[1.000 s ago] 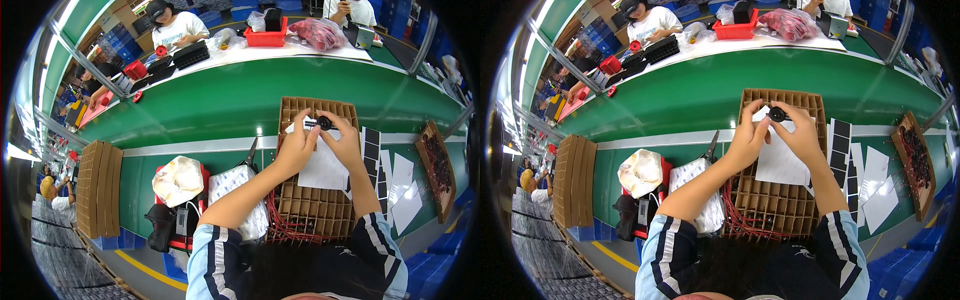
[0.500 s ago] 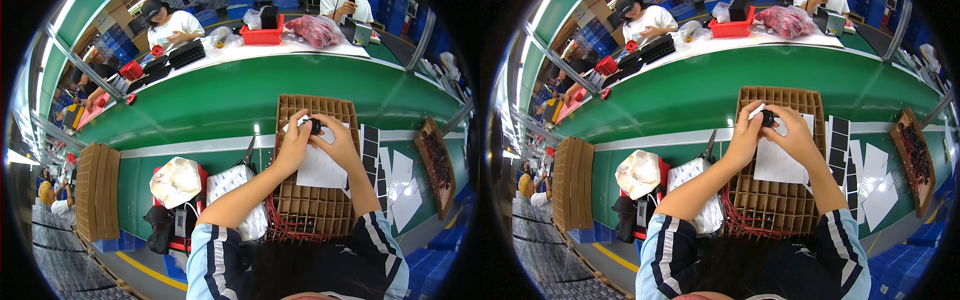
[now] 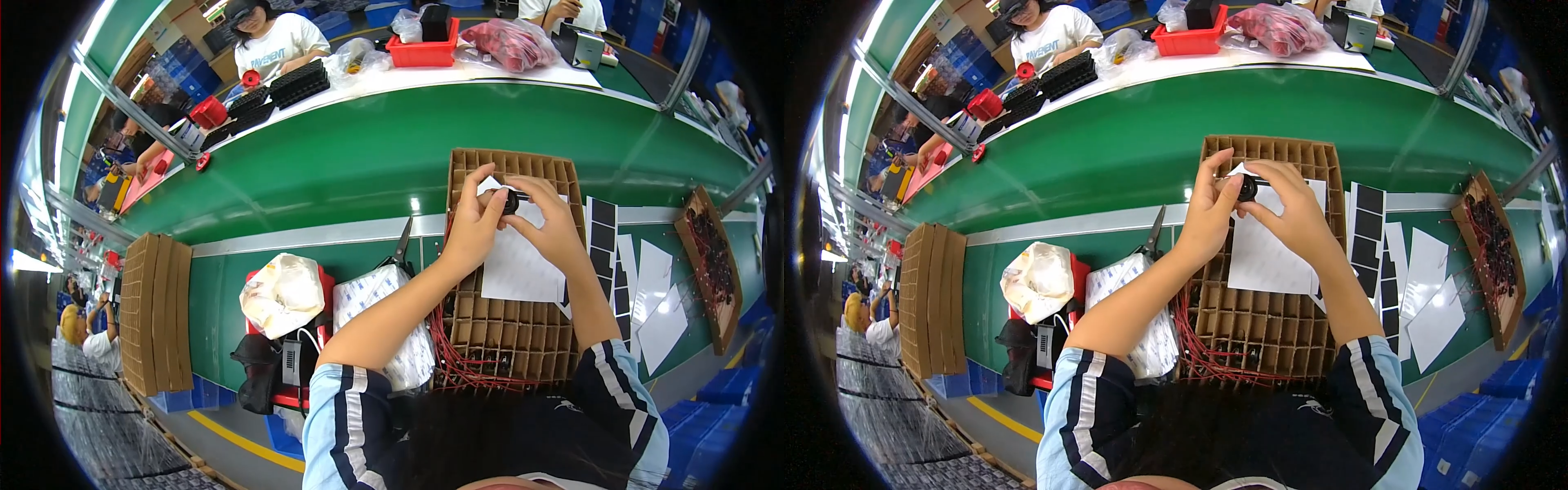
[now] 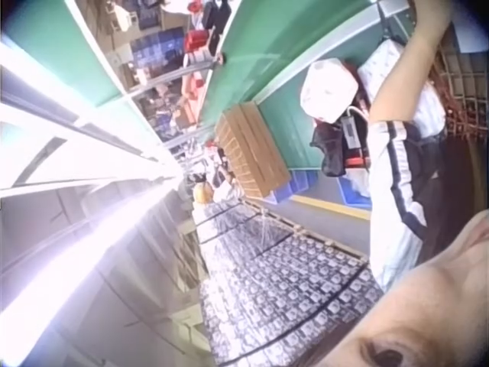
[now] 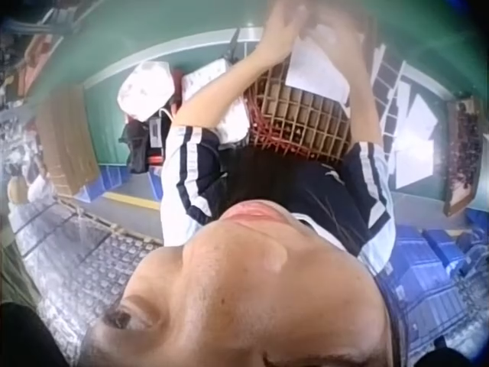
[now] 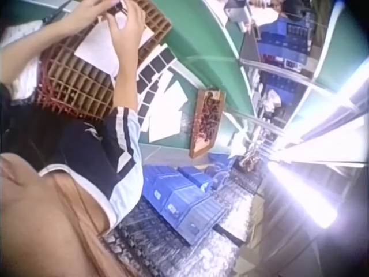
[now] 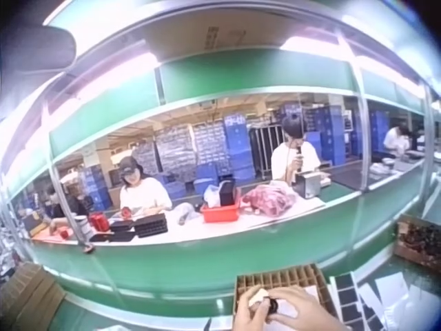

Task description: Applying labels and organizing electrical components into an assembly tray at a factory workstation.

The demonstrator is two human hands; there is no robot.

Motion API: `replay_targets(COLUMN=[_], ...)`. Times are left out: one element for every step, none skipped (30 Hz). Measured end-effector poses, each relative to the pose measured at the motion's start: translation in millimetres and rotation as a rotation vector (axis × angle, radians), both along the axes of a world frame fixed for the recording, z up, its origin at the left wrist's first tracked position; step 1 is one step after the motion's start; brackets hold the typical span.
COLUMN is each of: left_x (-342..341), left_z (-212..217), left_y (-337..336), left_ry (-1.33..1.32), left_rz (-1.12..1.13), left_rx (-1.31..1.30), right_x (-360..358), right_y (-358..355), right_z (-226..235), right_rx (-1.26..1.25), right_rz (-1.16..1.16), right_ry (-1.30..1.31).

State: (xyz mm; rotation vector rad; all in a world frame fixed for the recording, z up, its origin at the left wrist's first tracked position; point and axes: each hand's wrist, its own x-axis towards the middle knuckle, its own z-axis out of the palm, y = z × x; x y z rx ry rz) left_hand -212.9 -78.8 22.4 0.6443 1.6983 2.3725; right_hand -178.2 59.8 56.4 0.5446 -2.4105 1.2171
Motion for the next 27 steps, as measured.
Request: replay_targets(left_x=[1,2,3,2,2,2,1,1,1,2,3,6,8,8,9,10,11,12,12,12,12,12,13,15,16,16,16], left_z=[3,5,9,9,10,11,10,8,7,6,7,6,7,7,7,9,11,14,14,13,12,12,14,13,10,9,9], left_y=[0,1,1,1,1,2,1,1,1,3,4,5,5,4,4,3,1,0,0,1,3,3,3,4,5,7,7], left_ry=[0.004,-0.005,-0.013,-0.013,-0.034,-0.054,-0.053,-0.100,-0.147,-0.119,-0.091,-0.083,-0.068,-0.053,-0.057,-0.050,-0.056,-0.062,-0.094,-0.088,-0.147,-0.205,-0.229,-0.204,-0.183,-0.165,-0.166], left_rz=[-0.001,-0.009,-0.018,-0.021,-0.039,-0.058,-0.054,-0.086,-0.119,-0.122,-0.126,-0.131,-0.126,-0.120,-0.114,-0.111,-0.094,-0.076,-0.120,-0.124,-0.142,-0.152,-0.160,-0.191,-0.223,-0.249,-0.249], left_rx=[-0.001,-0.001,-0.002,0.000,-0.010,-0.020,-0.022,0.041,0.103,0.100,0.096,0.091,0.074,0.057,0.060,0.058,0.019,-0.020,0.014,0.015,0.083,0.146,0.160,0.167,0.173,0.178,0.176], right_x=[1,1,-1,-2,-3,-3,-3,-3,-3,-3,-4,-4,-2,-2,-1,1,2,2,3,2,1,0,0,-1,0,0,0], right_y=[0,0,1,2,3,4,4,3,3,3,4,5,6,6,4,3,2,1,3,4,5,5,5,6,5,6,7], right_z=[4,5,4,3,3,4,3,3,2,0,-1,-2,-1,-1,2,4,6,5,2,-1,-4,-6,-7,-8,-7,-6,-6], right_rx=[0.005,0.004,0.012,0.023,0.024,0.027,0.026,0.024,0.032,0.040,0.037,0.053,0.070,0.067,0.064,0.003,-0.056,-0.056,-0.081,-0.104,-0.127,-0.129,-0.098,-0.066,-0.063,-0.065,-0.067], right_rz=[0.000,0.000,0.057,0.112,0.108,0.103,0.105,0.109,0.081,0.049,0.051,0.029,0.005,0.024,0.025,0.056,0.087,0.090,0.105,0.120,0.124,0.127,0.102,0.077,0.046,0.047,0.037], right_ry=[0.021,0.024,0.051,0.073,0.073,0.054,0.035,0.037,0.049,0.060,0.063,0.058,0.056,0.082,0.091,0.058,0.025,0.032,0.005,-0.023,0.020,0.026,0.048,0.070,0.075,0.075,0.065])
